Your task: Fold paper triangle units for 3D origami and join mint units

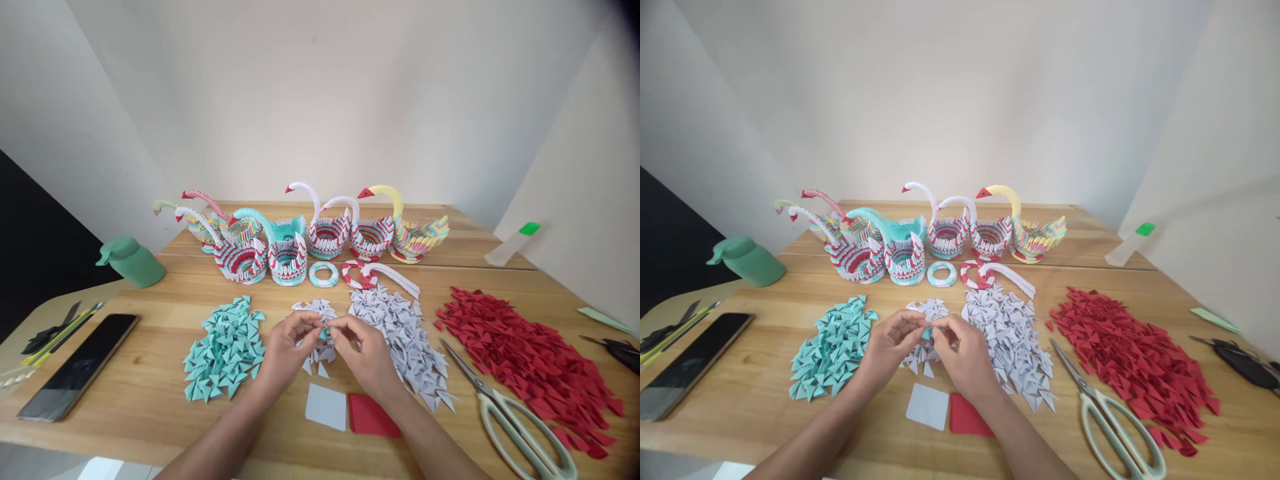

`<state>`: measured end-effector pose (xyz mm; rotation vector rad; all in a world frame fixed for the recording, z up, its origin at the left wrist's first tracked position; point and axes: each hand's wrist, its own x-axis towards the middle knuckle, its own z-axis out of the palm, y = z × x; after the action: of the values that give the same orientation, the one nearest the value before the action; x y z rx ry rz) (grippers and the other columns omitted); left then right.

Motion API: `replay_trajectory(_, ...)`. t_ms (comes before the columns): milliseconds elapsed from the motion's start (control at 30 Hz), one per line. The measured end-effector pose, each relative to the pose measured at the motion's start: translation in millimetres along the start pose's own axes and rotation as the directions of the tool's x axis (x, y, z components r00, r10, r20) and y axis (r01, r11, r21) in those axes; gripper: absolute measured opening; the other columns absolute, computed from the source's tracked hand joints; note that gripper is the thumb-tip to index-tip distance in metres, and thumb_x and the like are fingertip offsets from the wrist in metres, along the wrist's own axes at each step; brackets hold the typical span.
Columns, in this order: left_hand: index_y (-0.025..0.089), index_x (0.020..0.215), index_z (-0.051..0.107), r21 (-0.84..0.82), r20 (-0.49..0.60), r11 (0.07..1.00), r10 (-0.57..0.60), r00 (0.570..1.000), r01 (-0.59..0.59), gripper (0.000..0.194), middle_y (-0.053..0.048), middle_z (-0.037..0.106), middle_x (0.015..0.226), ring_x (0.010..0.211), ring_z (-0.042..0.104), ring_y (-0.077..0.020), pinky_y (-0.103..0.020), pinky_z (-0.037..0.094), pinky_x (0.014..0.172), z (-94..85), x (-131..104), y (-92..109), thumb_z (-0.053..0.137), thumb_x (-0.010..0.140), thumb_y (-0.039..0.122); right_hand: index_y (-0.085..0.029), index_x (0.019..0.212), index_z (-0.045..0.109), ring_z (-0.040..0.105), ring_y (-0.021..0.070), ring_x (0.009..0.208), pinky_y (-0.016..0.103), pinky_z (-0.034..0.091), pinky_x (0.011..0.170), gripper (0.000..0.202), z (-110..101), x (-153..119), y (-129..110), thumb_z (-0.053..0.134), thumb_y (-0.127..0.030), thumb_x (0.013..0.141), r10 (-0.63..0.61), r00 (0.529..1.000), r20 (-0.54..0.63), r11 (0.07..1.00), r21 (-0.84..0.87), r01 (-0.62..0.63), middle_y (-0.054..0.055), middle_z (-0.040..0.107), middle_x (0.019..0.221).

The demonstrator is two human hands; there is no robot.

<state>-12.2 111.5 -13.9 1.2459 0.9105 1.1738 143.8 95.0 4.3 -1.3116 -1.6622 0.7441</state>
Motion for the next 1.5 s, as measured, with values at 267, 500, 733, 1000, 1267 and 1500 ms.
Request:
replay_trajectory(267,0.015,0.087,0.063,-0.072,0.037,0.995,-0.062,0.997,0.065,0.024,-0.004,0.067,0.081,0.077,0.064,-0.0164,-0.029,0.055,0.071,-0.2,1,3,0.072,0.074,0.032,-0.02,0.083,0.068,0.059,0.0155,0.066,0.025,0.046,0.062,0.017,-2,-1,-2,0.051,-0.022,0.085,-0.006,1.0,-0.001,1.0,0.005,0.006,0.001,0.068,0.074)
replay_trajectory(500,0.015,0.081,0.064,0.011,0.064,1.0,-0.001,0.998,0.0,0.018,-0.007,0.067,0.09,0.081,0.063,-0.0167,-0.027,0.05,0.075,-1.1,1,3,0.073,0.073,0.028,-0.021,0.089,0.072,0.062,0.0161,0.071,0.024,0.047,0.064,0.019,-3,0,-2,0.052,-0.023,0.086,-0.026,0.999,0.025,0.998,0.053,0.024,0.001,0.069,0.078)
replay_trajectory(733,0.014,0.074,0.065,-0.033,0.03,0.998,-0.056,0.998,0.057,0.025,-0.004,0.067,0.076,0.069,0.06,-0.0144,-0.025,0.049,0.065,-2.0,3,3,0.076,0.07,0.035,-0.021,0.096,0.072,0.063,0.0169,0.076,0.026,0.049,0.069,0.02,-4,1,0,0.054,-0.026,0.088,-0.048,0.998,0.042,0.993,0.11,0.043,0.003,0.07,0.084)
replay_trajectory(1000,0.013,0.069,0.069,-0.01,0.018,0.996,-0.083,0.996,0.083,0.026,-0.004,0.068,0.071,0.065,0.058,-0.0152,-0.026,0.048,0.063,-1.1,2,10,0.073,0.07,0.038,-0.023,0.101,0.071,0.064,0.0171,0.079,0.027,0.05,0.073,0.023,-5,0,0,0.05,-0.028,0.092,-0.077,0.996,0.047,0.993,0.094,0.072,0.003,0.07,0.088)
replay_trajectory(1267,0.013,0.067,0.068,0.016,0.013,0.998,-0.066,0.998,0.066,0.024,-0.002,0.065,0.066,0.06,0.055,-0.0129,-0.023,0.043,0.058,-0.5,2,13,0.074,0.07,0.037,-0.022,0.1,0.071,0.063,0.0169,0.077,0.026,0.05,0.071,0.023,-5,1,1,0.051,-0.028,0.092,-0.098,0.994,0.044,0.992,0.082,0.094,0.004,0.07,0.086)
replay_trajectory(1500,0.014,0.069,0.065,-0.003,0.017,0.997,-0.071,0.997,0.071,0.024,-0.001,0.065,0.067,0.059,0.056,-0.0116,-0.023,0.045,0.058,0.8,1,8,0.077,0.067,0.034,-0.022,0.098,0.071,0.063,0.0173,0.081,0.026,0.048,0.073,0.021,-6,1,0,0.052,-0.026,0.091,-0.087,0.995,0.041,0.992,0.097,0.083,0.003,0.07,0.087)
